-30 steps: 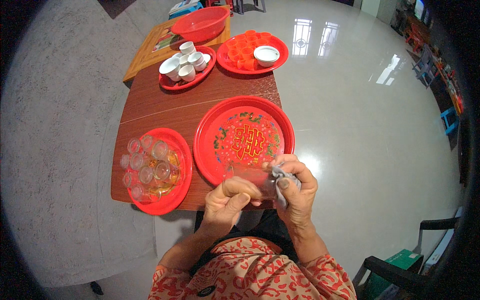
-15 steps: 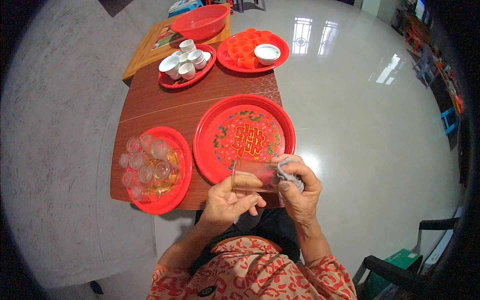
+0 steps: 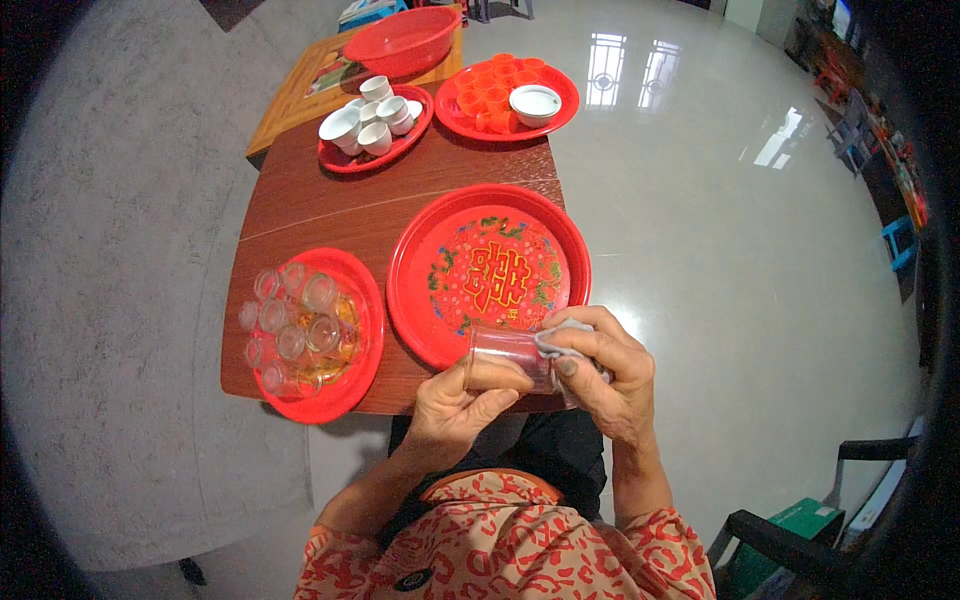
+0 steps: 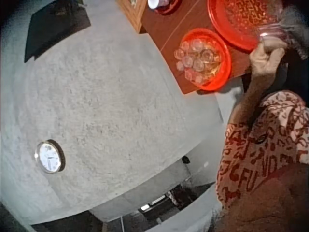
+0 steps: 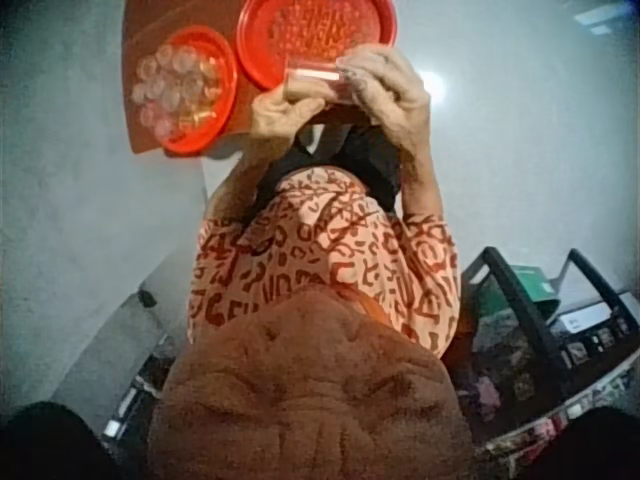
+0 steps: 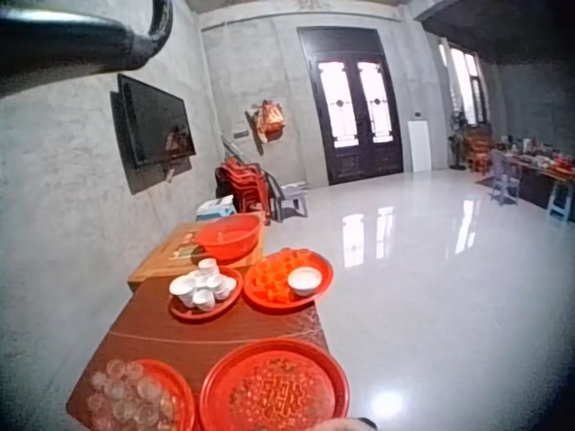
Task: The person wipes small clear glasses with a white cloth, handling them one at a time. They pick up each glass from a red tray, wipe the exterior and interior surfaces, and place the cleaned glass back onto the tray.
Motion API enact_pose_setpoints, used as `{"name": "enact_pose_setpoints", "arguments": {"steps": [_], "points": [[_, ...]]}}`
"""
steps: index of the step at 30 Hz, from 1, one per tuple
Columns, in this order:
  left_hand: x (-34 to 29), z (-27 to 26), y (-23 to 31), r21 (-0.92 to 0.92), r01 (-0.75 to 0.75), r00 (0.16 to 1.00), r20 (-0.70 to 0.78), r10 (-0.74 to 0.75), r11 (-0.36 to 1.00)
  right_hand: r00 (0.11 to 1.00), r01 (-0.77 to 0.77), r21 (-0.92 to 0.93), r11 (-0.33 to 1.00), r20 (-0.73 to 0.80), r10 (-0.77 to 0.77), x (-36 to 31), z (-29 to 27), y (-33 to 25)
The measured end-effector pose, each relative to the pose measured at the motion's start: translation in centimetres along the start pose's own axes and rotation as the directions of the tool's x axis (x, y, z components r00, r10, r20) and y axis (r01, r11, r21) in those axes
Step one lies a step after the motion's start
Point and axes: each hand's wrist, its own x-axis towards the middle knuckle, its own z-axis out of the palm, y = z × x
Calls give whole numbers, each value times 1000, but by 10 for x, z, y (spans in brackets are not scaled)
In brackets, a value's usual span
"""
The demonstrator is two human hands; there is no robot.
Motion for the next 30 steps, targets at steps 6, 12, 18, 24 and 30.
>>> {"name": "enact_pose_setpoints", "arguments": {"steps": [6,12,18,24,30], "points": [[2,3,1,35,-32,999,-14,32,999,989,-108,-5,994,-101,107,-1,9,-2],[3,0,-5,-84,-6,999,-41,3,996,905,415,-336,846,58,-421,-11,17,17],[3,-1,-1,-83,31,999,9,-31,996,908,397,-323,859,-1,-420,-8,18,13],[-1,-1,-6,73,7,1000,12,-8,997,951,291,-274,917,-18,-308,3,16,-1],[2,2,-1,287,-120,991,96,96,950,999,11,-121,993,37,-6,8,10,-3]]}}
